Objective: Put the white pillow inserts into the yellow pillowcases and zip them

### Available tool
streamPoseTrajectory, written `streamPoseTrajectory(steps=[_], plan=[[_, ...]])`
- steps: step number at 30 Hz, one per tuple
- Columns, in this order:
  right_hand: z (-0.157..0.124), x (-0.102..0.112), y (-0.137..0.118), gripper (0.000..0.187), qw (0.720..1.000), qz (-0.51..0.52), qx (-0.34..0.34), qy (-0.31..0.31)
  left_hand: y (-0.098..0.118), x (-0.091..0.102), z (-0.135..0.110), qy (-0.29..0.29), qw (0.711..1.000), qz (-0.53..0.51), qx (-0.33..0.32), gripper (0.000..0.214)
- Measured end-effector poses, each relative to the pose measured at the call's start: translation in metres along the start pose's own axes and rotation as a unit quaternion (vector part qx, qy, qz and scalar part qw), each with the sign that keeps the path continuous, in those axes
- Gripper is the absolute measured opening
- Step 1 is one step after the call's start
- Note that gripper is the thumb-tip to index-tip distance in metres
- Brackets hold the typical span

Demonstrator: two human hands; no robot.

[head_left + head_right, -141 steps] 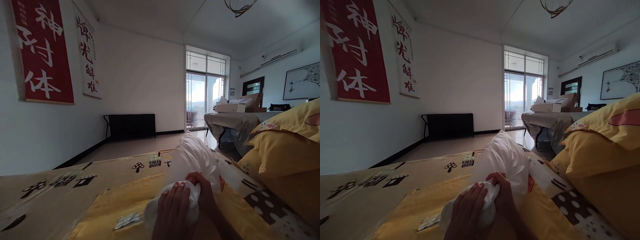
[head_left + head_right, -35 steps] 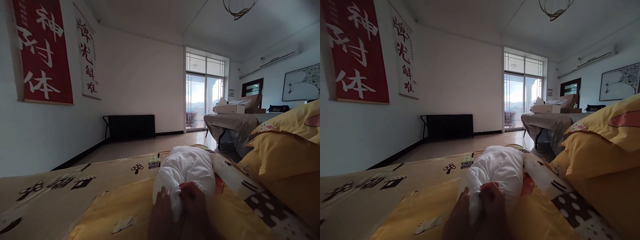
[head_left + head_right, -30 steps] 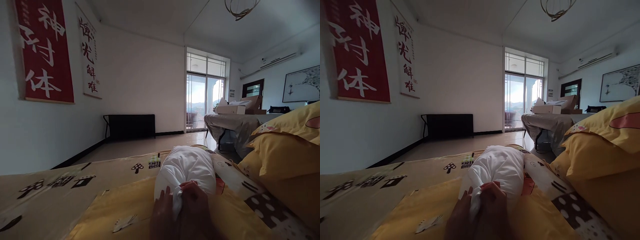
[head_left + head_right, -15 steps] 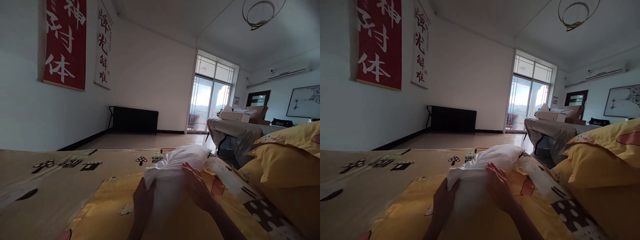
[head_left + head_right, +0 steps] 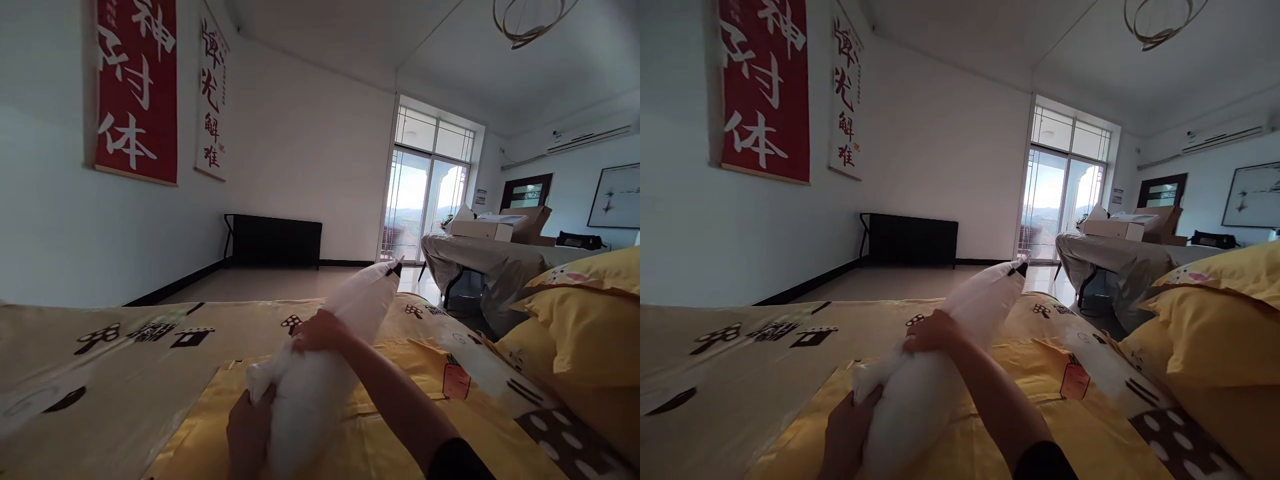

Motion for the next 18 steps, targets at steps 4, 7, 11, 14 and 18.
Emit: streamPoseTrajectory(steps=[4,7,11,14,18], plan=[[0.033,-0.03,-0.012,0.037,0.996,0.023,0.015,-0.083,-0.001,0.006,0.003,-0.015,0.995,0.099,0.015,0.033],[0.053,-0.054,-0.017,0.04,0.991,0.024,0.01,-0.132,-0.005,0.01,0.007,-0.043,0.986,0.157,0.031,0.032],[0.071,-0.079,-0.026,0.045,0.987,-0.016,0.012,-0.159,-0.018,0.019,0.023,-0.064,0.976,0.205,0.033,0.034],[0.076,-0.087,-0.04,0.042,0.989,-0.068,0.047,-0.126,-0.031,0.024,0.032,-0.065,0.981,0.18,0.044,0.036],[0.072,-0.098,-0.055,0.034,0.985,-0.082,0.082,-0.13,-0.042,0.024,0.033,-0.045,0.997,0.029,0.057,0.031]])
Point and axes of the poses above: each hand's wrist, its own z-axis towards the middle knuckle, its own x-axis out of the back of the hand, y = z × x, the point moved 9 cm from there along z, towards the middle knuckle, and after that the axes turned 6 degrees about -y, right-handed, at the moved point
